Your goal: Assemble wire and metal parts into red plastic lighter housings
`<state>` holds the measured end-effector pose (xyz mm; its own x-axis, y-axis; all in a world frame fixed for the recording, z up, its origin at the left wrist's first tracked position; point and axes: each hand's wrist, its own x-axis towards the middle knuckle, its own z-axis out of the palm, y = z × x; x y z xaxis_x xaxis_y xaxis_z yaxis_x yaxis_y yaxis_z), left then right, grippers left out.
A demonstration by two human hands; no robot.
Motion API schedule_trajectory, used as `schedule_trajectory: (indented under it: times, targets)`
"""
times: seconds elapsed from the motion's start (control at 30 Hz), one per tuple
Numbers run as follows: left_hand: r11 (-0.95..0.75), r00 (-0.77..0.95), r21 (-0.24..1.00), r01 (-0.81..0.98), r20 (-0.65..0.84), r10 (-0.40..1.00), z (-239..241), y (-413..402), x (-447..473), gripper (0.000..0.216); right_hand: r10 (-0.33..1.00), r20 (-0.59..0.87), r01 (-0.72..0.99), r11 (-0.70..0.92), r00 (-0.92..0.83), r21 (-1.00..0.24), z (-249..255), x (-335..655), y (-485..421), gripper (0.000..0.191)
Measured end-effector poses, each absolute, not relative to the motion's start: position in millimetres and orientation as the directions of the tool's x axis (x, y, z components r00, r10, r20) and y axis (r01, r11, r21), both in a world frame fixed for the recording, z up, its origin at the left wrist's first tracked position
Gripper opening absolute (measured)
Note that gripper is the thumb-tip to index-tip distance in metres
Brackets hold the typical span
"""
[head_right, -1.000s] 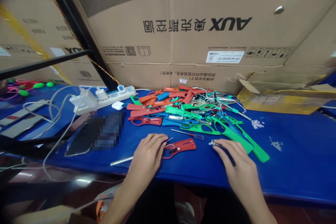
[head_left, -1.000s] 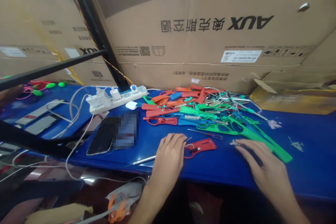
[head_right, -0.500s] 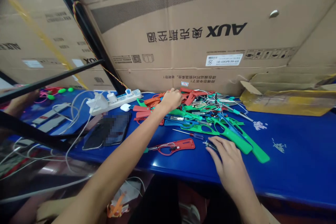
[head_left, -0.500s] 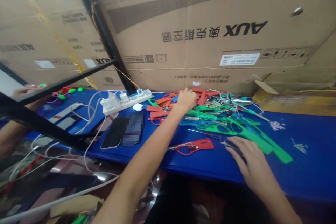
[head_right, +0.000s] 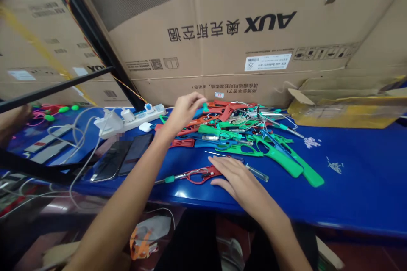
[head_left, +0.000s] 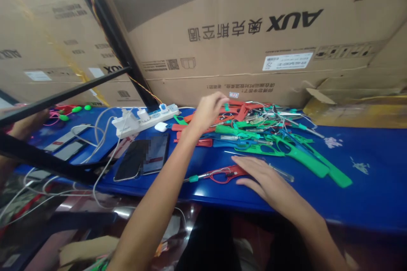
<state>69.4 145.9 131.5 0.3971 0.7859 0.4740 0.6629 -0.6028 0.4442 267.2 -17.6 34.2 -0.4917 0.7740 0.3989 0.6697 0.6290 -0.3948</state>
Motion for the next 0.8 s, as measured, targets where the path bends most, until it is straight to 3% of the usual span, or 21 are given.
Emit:
schedule_trajectory:
  times: [0.07, 0.13, 0.4, 0.6, 0.8]
  targets:
    - [-0.619, 0.35, 0.617, 0.486, 0.512, 0.784, 125, 114, 57, 0.022, 0.766, 0.41, 0.672, 0.636, -0.494, -0.379, 31, 264, -17, 0.039]
    - [-0.571, 0.38, 0.719, 0.396, 0.438, 0.815, 116, 80, 45, 0.02, 0.763, 0.417, 0.676, 0.639, -0.494, -0.368, 30, 262, -17, 0.032]
    - [-0.398, 0.216, 0.8, 0.449, 0.334, 0.917, 60, -12, 7, 0.016, 0.712, 0.44, 0.643, 0.694, -0.547, -0.323, 36, 260, -23, 0.028]
    - [-0.604, 0.382, 0.535, 0.59, 0.474, 0.793, 42, -26, 2, 0.028, 0.676, 0.442, 0.621, 0.729, -0.589, -0.287, 31, 263, -22, 0.034]
    - [-0.628, 0.458, 0.411, 0.661, 0.442, 0.772, 40, -36, -2, 0.04, 0.652, 0.477, 0.599, 0.749, -0.589, -0.284, 26, 264, -22, 0.033]
